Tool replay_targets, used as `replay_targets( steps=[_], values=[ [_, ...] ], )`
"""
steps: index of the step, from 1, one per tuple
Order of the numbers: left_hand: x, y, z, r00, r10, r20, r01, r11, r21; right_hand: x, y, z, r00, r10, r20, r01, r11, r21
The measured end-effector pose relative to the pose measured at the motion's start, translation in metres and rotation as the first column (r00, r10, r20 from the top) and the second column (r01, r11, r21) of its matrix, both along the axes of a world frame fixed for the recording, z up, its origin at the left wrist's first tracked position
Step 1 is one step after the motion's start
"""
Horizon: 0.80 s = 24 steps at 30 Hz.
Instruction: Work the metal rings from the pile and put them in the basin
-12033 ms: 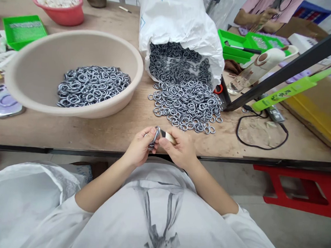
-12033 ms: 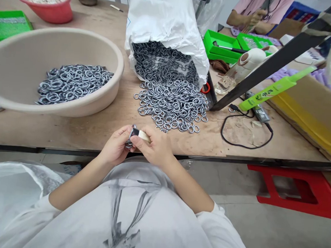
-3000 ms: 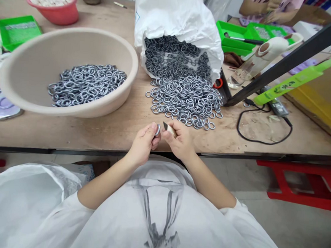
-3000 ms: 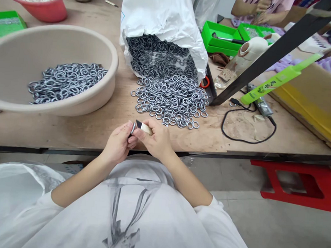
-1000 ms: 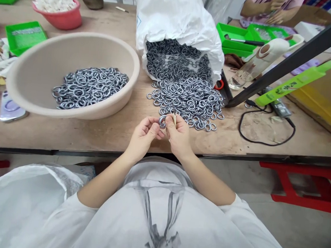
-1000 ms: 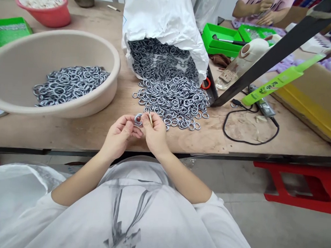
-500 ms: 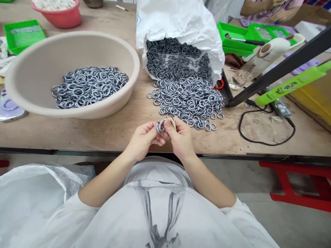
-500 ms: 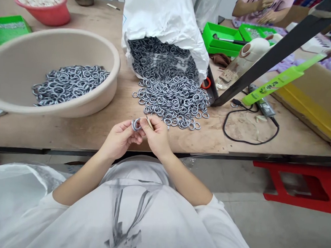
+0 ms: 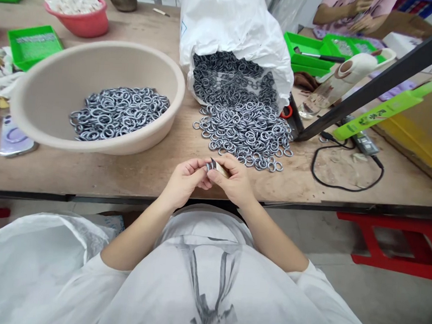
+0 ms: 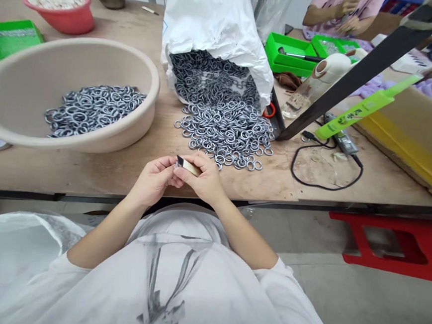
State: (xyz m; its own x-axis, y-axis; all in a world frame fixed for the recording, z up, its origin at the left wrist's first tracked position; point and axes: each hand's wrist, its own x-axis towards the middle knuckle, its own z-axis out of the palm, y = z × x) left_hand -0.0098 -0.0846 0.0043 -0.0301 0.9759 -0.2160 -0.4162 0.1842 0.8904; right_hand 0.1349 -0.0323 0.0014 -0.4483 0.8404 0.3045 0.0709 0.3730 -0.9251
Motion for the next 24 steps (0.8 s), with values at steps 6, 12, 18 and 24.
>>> replay_targets(
  steps=[6,12,18,24],
  values=[
    [-0.001,-0.003,0.008,0.976,-0.087,0.199,0.109,0.988,-0.107,-0.005,-0.006,-0.007,0.994,-0.034,-0.104,0.034,0.999,-0.005],
    [-0.002,-0.004,0.01,0.986,-0.037,0.165,0.052,0.995,-0.085,-0.005,-0.004,-0.004,0.994,-0.039,-0.099,0.029,0.995,-0.097],
    [-0.006,-0.005,0.011,0.989,0.03,0.148,-0.022,0.998,-0.061,0.013,-0.01,0.012,0.982,-0.037,0.183,0.001,0.981,0.196],
    [-0.004,-0.006,0.015,0.984,0.037,0.174,-0.024,0.997,-0.073,0.016,-0.015,0.018,0.941,-0.071,0.332,-0.067,0.921,0.384]
  ],
)
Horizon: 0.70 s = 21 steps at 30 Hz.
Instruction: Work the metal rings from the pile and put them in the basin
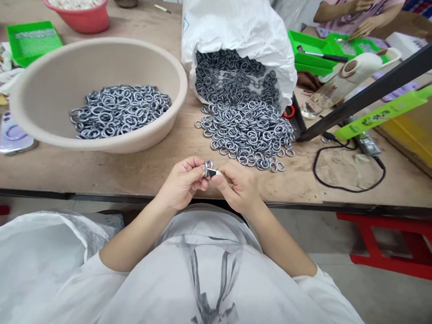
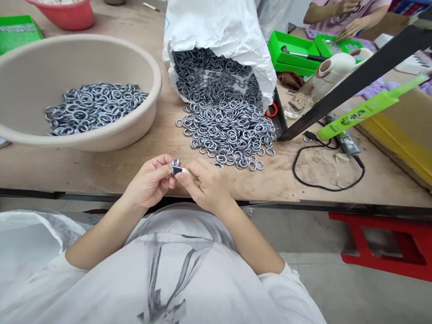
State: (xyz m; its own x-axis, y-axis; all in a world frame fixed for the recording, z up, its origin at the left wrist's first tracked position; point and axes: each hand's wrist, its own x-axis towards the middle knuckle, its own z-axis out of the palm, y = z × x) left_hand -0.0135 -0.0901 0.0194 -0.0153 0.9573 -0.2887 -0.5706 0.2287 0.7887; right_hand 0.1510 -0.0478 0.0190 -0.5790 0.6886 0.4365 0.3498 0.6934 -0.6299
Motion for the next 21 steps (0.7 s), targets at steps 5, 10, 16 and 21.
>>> replay_targets(
  steps=[5,10,16,21],
  values=[
    [0.002,0.0,0.002,0.999,0.006,0.044,-0.004,0.999,-0.034,-0.002,-0.001,0.003,0.999,-0.007,0.044,0.006,0.999,0.032],
    [0.003,-0.006,0.001,0.994,-0.076,0.082,0.08,0.996,-0.04,0.001,0.012,-0.001,0.998,-0.046,0.044,0.049,0.996,-0.072],
    [0.004,-0.008,0.0,0.996,-0.084,0.043,0.086,0.995,-0.046,0.006,0.024,-0.008,0.972,-0.164,-0.165,0.106,0.944,-0.312],
    [0.003,-0.005,-0.006,0.998,-0.056,-0.005,0.056,0.998,-0.004,-0.003,0.008,0.002,0.973,0.015,-0.232,-0.064,0.976,-0.208]
  ],
)
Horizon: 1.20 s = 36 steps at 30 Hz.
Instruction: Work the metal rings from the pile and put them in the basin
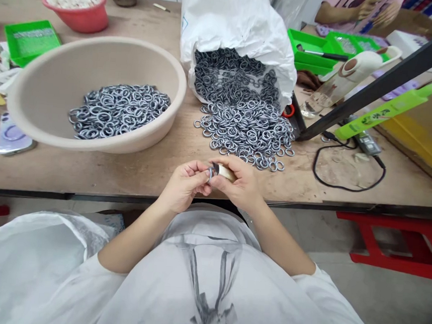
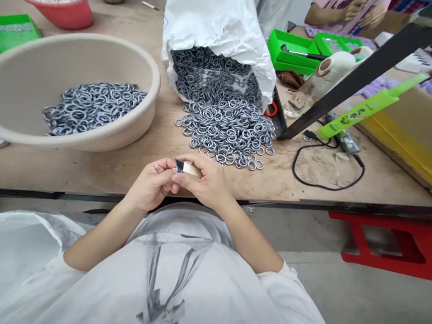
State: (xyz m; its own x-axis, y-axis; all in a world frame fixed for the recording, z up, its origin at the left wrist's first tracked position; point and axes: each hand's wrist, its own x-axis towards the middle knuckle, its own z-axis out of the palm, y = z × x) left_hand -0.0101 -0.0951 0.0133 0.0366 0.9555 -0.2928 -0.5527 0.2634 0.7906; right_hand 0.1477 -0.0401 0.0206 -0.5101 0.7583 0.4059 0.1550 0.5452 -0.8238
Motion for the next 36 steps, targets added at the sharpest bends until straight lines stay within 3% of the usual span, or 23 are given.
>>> replay_targets(
  steps=[5,10,13,16,20,24,26,28,31,33,36],
  values=[
    [0.001,0.001,-0.004,0.998,0.057,0.04,-0.057,0.998,-0.013,-0.005,-0.003,-0.007,0.996,-0.08,-0.027,0.081,0.996,0.046],
    [0.005,0.006,-0.004,0.956,0.184,0.23,-0.166,0.981,-0.098,-0.007,-0.004,-0.017,0.989,-0.121,0.082,0.11,0.986,0.124],
    [0.007,0.008,-0.004,0.941,0.214,0.262,-0.189,0.975,-0.117,-0.007,-0.001,-0.013,0.985,-0.162,0.066,0.155,0.982,0.105],
    [0.008,0.005,-0.004,0.972,0.104,0.209,-0.091,0.993,-0.07,-0.006,0.004,-0.006,0.988,-0.144,0.048,0.144,0.99,0.014],
    [0.01,0.0,-0.005,0.996,-0.084,0.041,0.083,0.996,0.027,-0.01,0.007,-0.001,0.999,0.015,0.045,-0.007,0.985,-0.171],
    [0.005,0.0,-0.007,0.976,-0.159,-0.15,0.18,0.973,0.146,-0.015,0.008,-0.005,0.99,0.098,-0.102,-0.133,0.89,-0.436],
    [0.001,0.001,-0.005,0.957,-0.167,-0.236,0.214,0.958,0.19,-0.014,0.009,-0.006,0.987,0.054,-0.151,-0.119,0.876,-0.467],
    [-0.003,0.002,-0.002,0.942,-0.158,-0.295,0.223,0.954,0.201,-0.009,0.008,-0.004,0.994,0.008,-0.108,-0.048,0.925,-0.377],
    [-0.007,0.002,0.002,0.934,-0.13,-0.333,0.199,0.963,0.182,0.003,0.004,0.001,0.997,0.044,0.063,-0.04,0.997,-0.068],
    [-0.009,0.003,0.004,0.924,-0.122,-0.362,0.195,0.966,0.172,0.01,0.0,0.003,0.984,0.081,0.16,-0.097,0.991,0.093],
    [-0.01,0.003,0.006,0.901,-0.13,-0.413,0.212,0.964,0.159,0.015,-0.005,0.005,0.967,0.067,0.247,-0.112,0.978,0.174]
  ],
)
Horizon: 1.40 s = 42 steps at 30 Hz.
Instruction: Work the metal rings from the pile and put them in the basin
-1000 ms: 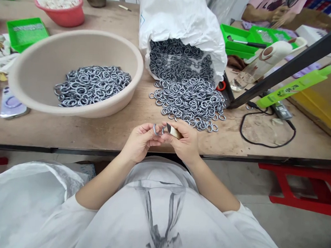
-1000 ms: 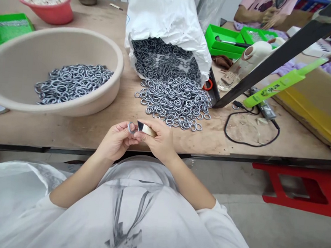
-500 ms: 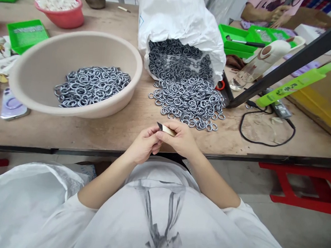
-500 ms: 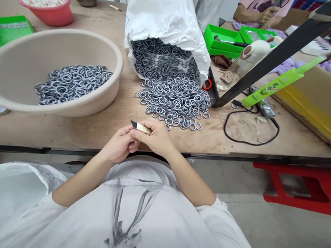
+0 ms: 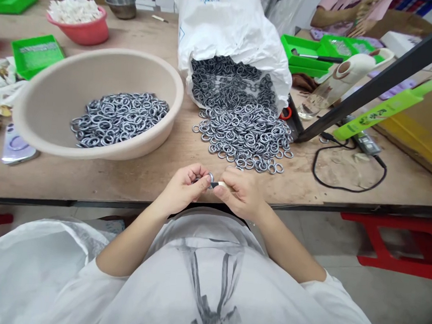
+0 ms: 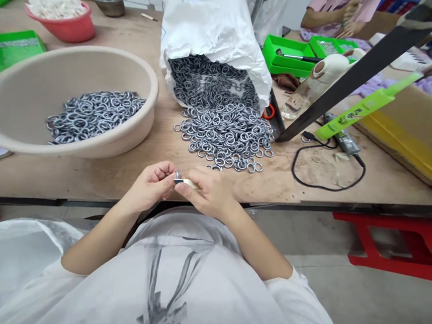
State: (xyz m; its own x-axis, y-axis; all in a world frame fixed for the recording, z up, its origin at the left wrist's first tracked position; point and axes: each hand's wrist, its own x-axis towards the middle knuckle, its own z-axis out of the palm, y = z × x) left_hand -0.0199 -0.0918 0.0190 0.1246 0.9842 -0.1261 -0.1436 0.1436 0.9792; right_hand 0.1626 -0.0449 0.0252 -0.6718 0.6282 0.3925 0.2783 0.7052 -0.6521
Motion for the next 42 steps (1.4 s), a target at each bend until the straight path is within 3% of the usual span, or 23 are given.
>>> replay_targets(
  steps=[5,8,11,12,14,16,18,19,20,21,23,24,25,26,28,29,30,31,32,34,37,39,42],
  values=[
    [0.0,-0.001,0.004,0.997,-0.014,-0.072,0.016,0.999,0.029,0.001,0.002,0.001,0.996,0.012,0.094,-0.01,1.0,-0.027],
    [0.003,-0.007,0.008,0.978,-0.127,-0.166,0.138,0.989,0.06,0.003,0.01,-0.006,0.997,0.019,0.076,-0.009,0.992,-0.123],
    [0.004,-0.014,0.017,0.937,-0.217,-0.273,0.249,0.965,0.086,0.005,0.02,-0.017,0.996,-0.072,-0.054,0.055,0.961,-0.272],
    [0.001,-0.015,0.022,0.931,-0.172,-0.322,0.221,0.967,0.124,0.006,0.022,-0.019,0.987,-0.118,-0.109,0.078,0.946,-0.316],
    [-0.011,-0.013,0.036,0.887,0.058,-0.459,0.084,0.956,0.282,0.01,0.027,-0.022,0.958,-0.204,-0.201,0.117,0.919,-0.376],
    [-0.032,-0.006,0.054,0.704,0.411,-0.579,-0.061,0.848,0.527,0.015,0.031,-0.022,0.929,-0.275,-0.247,0.164,0.905,-0.392],
    [-0.06,0.005,0.073,0.366,0.72,-0.59,-0.109,0.663,0.741,0.022,0.036,-0.023,0.903,-0.344,-0.258,0.232,0.895,-0.382],
    [-0.074,0.013,0.08,0.19,0.792,-0.579,-0.097,0.602,0.792,0.025,0.039,-0.024,0.889,-0.381,-0.255,0.273,0.886,-0.374],
    [-0.089,0.02,0.085,0.028,0.81,-0.586,-0.113,0.585,0.803,0.029,0.042,-0.026,0.873,-0.418,-0.25,0.314,0.876,-0.367],
    [-0.101,0.028,0.088,-0.113,0.765,-0.634,-0.159,0.616,0.771,0.033,0.045,-0.029,0.856,-0.454,-0.246,0.353,0.862,-0.363],
    [-0.12,0.038,0.088,-0.243,0.554,-0.796,-0.201,0.774,0.601,0.038,0.05,-0.038,0.826,-0.513,-0.235,0.417,0.835,-0.359],
    [-0.124,0.041,0.085,-0.262,0.498,-0.826,-0.19,0.813,0.55,0.04,0.052,-0.042,0.814,-0.534,-0.228,0.44,0.824,-0.357],
    [-0.125,0.041,0.082,-0.259,0.511,-0.819,-0.155,0.815,0.558,0.041,0.053,-0.046,0.807,-0.547,-0.221,0.458,0.817,-0.35],
    [-0.122,0.04,0.077,-0.24,0.59,-0.771,-0.108,0.773,0.626,0.041,0.054,-0.05,0.806,-0.552,-0.213,0.468,0.815,-0.341],
    [-0.105,0.034,0.066,-0.147,0.804,-0.576,-0.015,0.581,0.814,0.04,0.054,-0.055,0.819,-0.543,-0.186,0.472,0.822,-0.319],
    [-0.092,0.031,0.06,-0.07,0.858,-0.509,0.027,0.512,0.858,0.039,0.054,-0.056,0.828,-0.535,-0.168,0.472,0.826,-0.306],
    [-0.077,0.03,0.054,0.037,0.861,-0.507,0.081,0.503,0.861,0.038,0.053,-0.057,0.835,-0.53,-0.147,0.475,0.83,-0.291],
    [-0.062,0.032,0.046,0.154,0.799,-0.581,0.191,0.553,0.811,0.037,0.053,-0.058,0.841,-0.526,-0.123,0.481,0.833,-0.274],
    [-0.047,0.037,0.037,0.223,0.69,-0.689,0.3,0.624,0.722,0.037,0.053,-0.059,0.846,-0.525,-0.099,0.487,0.834,-0.258],
    [-0.024,0.056,0.018,0.21,0.512,-0.833,0.379,0.743,0.552,0.037,0.054,-0.06,0.851,-0.521,-0.061,0.497,0.839,-0.222],
    [-0.012,0.095,-0.013,0.128,0.335,-0.933,0.275,0.892,0.358,0.039,0.052,-0.06,0.86,-0.509,0.013,0.505,0.849,-0.153],
    [-0.015,0.115,-0.03,0.137,0.185,-0.973,0.243,0.946,0.215,0.038,0.049,-0.057,0.877,-0.464,0.126,0.475,0.877,-0.078],
    [-0.024,0.126,-0.044,0.159,0.099,-0.982,0.26,0.956,0.138,0.033,0.042,-0.049,0.869,-0.353,0.346,0.365,0.93,0.032]
  ],
)
